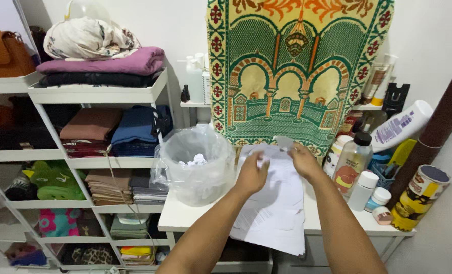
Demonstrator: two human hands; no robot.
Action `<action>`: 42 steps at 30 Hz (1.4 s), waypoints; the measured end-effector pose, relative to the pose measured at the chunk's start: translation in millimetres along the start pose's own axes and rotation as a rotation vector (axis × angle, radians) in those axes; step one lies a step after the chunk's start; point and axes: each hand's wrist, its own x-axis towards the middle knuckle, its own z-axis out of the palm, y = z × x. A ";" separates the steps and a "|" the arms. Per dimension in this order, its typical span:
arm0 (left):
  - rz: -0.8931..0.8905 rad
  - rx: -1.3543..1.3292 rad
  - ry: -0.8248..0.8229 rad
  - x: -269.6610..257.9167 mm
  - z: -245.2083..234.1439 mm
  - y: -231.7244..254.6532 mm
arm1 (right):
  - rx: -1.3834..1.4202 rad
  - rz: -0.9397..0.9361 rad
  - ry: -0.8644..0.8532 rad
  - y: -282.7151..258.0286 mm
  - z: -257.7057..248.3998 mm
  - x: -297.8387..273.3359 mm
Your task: The person tears several pieces of paper into small strips by hand and places the shredded pieces into a clear plastic bin on a desk.
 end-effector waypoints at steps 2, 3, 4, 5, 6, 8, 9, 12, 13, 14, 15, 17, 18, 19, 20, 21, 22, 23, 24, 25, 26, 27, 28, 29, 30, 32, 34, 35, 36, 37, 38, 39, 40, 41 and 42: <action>0.014 -0.253 0.095 8.7 -11.4 36.6 | 0.209 0.154 -0.046 -22.2 -6.5 -10.2; 0.067 -0.313 0.116 9.0 -19.5 54.2 | 0.389 0.262 -0.064 -34.4 -9.0 -16.1; 0.120 -0.373 0.138 7.3 -27.5 69.8 | 0.571 0.368 -0.084 -49.5 -11.0 -22.2; 0.173 -0.371 0.127 4.5 -33.7 83.2 | 0.593 0.369 -0.066 -68.2 -11.0 -29.2; 0.226 -0.369 0.117 1.9 -37.0 94.9 | 0.615 0.370 -0.049 -89.9 -9.7 -38.1; 0.330 -0.326 0.123 -2.3 -40.7 110.2 | 0.696 0.371 0.024 -137.1 -4.9 -53.6; 0.379 -0.285 0.139 -5.3 -41.7 114.8 | 0.756 0.372 0.081 -158.4 -1.3 -59.9; 0.469 -0.233 0.218 -11.2 -48.4 120.5 | 0.898 0.117 0.118 -200.2 -0.4 -73.9; 0.487 -0.229 0.252 -12.7 -49.8 122.9 | 0.931 -0.011 0.105 -209.6 -1.7 -78.0; 0.430 -0.274 0.240 -14.5 -52.8 124.7 | 0.923 0.014 0.155 -219.4 -2.1 -80.5; 0.370 -0.319 0.227 -17.6 -57.1 125.6 | 0.915 0.040 0.204 -229.5 -1.8 -82.3; 0.325 -0.355 0.224 -21.1 -62.8 129.2 | 0.890 0.104 0.261 -244.7 -4.5 -87.8; 0.339 -0.346 0.234 -22.2 -65.1 130.8 | 0.874 0.143 0.269 -247.4 -5.9 -90.0; 0.353 -0.338 0.245 -23.8 -67.1 132.4 | 0.856 0.183 0.275 -246.3 -5.6 -90.8; 0.360 -0.326 0.237 -25.4 -68.6 134.7 | 0.866 0.138 0.278 -242.1 -3.3 -88.3; 0.368 -0.314 0.231 -26.0 -70.3 138.2 | 0.876 0.091 0.281 -236.1 -1.0 -83.1; 0.376 -0.301 0.224 -27.0 -72.6 142.1 | 0.886 0.045 0.285 -228.8 -0.4 -80.0; 0.449 -0.252 0.244 -28.0 -76.2 146.3 | 0.976 -0.007 0.196 -222.0 -1.2 -80.5; 0.522 -0.201 0.262 -29.4 -79.7 151.1 | 1.064 -0.062 0.106 -218.0 -2.3 -82.7; 0.597 -0.150 0.276 -30.8 -83.2 156.5 | 1.151 -0.120 0.019 -218.9 -2.9 -84.0; 0.663 -0.114 0.247 -30.1 -87.0 161.5 | 1.158 -0.113 -0.020 -224.6 -2.3 -84.7; 0.727 -0.079 0.216 -28.0 -90.3 165.5 | 1.163 -0.103 -0.058 -233.1 -1.4 -88.9; 0.790 -0.043 0.185 -25.5 -92.6 168.1 | 1.168 -0.091 -0.096 -243.8 -1.2 -94.3; 0.789 -0.010 0.182 -23.9 -93.6 169.0 | 1.213 -0.010 -0.101 -254.5 -3.6 -101.0; 0.788 0.023 0.179 -21.5 -93.8 168.0 | 1.256 0.072 -0.106 -263.8 -8.4 -107.6; 0.747 0.055 0.151 -13.8 -93.5 161.5 | 1.476 0.086 -0.270 -274.6 -12.0 -116.5; 0.667 0.051 0.100 -3.6 -93.7 151.7 | 1.809 -0.069 -0.603 -276.9 -13.9 -125.6; 0.637 0.082 0.114 -1.7 -91.6 147.0 | 1.460 0.005 -0.455 -278.7 -10.9 -127.3; 0.606 0.113 0.127 -0.2 -89.5 142.5 | 1.109 0.071 -0.309 -281.5 -4.9 -130.2; 0.575 0.145 0.143 1.5 -87.9 138.6 | 0.755 0.128 -0.167 -285.7 -2.9 -132.8; 0.429 0.047 0.134 3.1 -85.9 135.1 | 0.767 0.164 -0.144 -290.4 -6.9 -133.9; 0.284 -0.050 0.120 4.1 -83.6 131.5 | 0.782 0.201 -0.116 -294.5 -10.8 -134.2; 0.137 -0.145 0.105 5.2 -80.9 127.7 | 0.797 0.238 -0.089 -297.4 -12.8 -133.5; 0.122 -0.196 0.123 5.6 -76.8 124.1 | 0.853 0.206 -0.104 -298.1 -13.7 -133.6; 0.106 -0.248 0.141 6.4 -72.4 120.4 | 0.909 0.173 -0.119 -296.9 -14.4 -133.2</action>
